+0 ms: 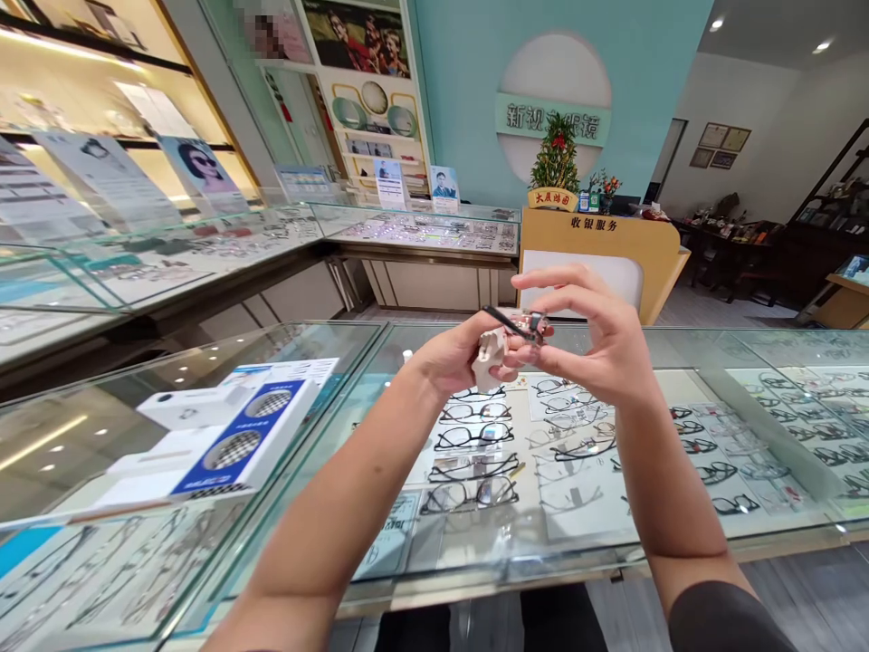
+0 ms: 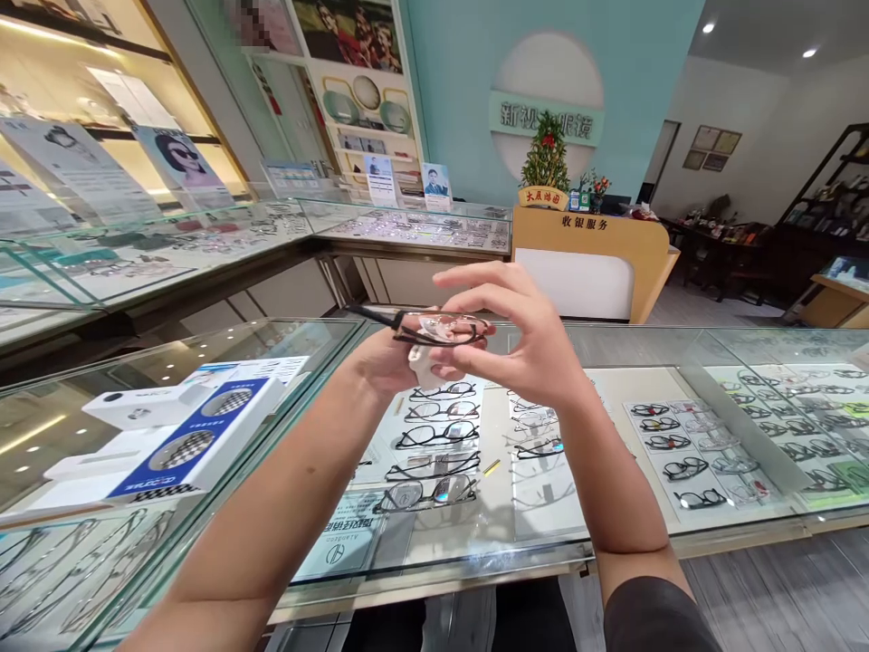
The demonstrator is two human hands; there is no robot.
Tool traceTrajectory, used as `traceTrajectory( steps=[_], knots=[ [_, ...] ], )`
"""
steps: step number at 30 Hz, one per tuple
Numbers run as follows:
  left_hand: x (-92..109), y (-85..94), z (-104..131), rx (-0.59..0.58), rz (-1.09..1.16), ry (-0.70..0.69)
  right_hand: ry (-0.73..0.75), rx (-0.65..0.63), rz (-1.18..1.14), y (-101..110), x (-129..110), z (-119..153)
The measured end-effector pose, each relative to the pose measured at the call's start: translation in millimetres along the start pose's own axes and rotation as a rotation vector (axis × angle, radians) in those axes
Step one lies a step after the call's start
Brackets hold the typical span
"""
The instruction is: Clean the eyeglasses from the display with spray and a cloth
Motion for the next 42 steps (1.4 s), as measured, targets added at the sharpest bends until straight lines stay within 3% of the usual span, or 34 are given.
traceTrajectory(
  steps=[3,6,8,11,14,17,21,31,36,39,42],
  knots=[
    [6,-0.3,3,0.098,-0.225,0.027,-0.013,-0.017,0.005,14,-7,2],
    [32,7.5,17,0.391,-0.648,-0.05,-0.091,-0.088,0.063,28,-16,8],
    [51,9.4,31,0.563,-0.962,-0.074,-0.17,-0.219,0.15,30,-18,21],
    [69,5.9,53,0.665,-1.274,-0.031,-0.31,-0.473,0.336,23,-13,59],
    [78,-4.4,70,0.656,-1.346,-0.064,-0.468,-0.703,0.438,11,-2,116],
    [81,-15.6,80,0.635,-1.349,-0.102,-0.613,-0.843,0.498,0,8,167],
    [78,-23.3,81,0.578,-1.349,-0.087,-0.731,-0.959,0.592,-13,20,203],
    [77,-20.0,81,0.54,-1.347,-0.04,-0.779,-1.003,0.483,-31,39,202],
    [78,-18.5,80,0.532,-1.318,-0.049,-0.794,-0.923,0.424,-21,39,197],
    [78,-18.9,80,0.529,-1.32,-0.059,-0.797,-0.832,0.462,-10,53,188],
    [80,-19.8,81,0.53,-1.337,-0.083,-0.77,-0.832,0.546,-8,71,182]
  ],
)
Point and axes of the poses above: each hand's wrist, its own z-axis away from the middle knuckle, its own y-axis out of the back of the hand, x = y × z, the point moved 6 cm from there along -z, towards the middle knuckle, and after that the axes turned 1 degree about -y, right-handed, at the moved point
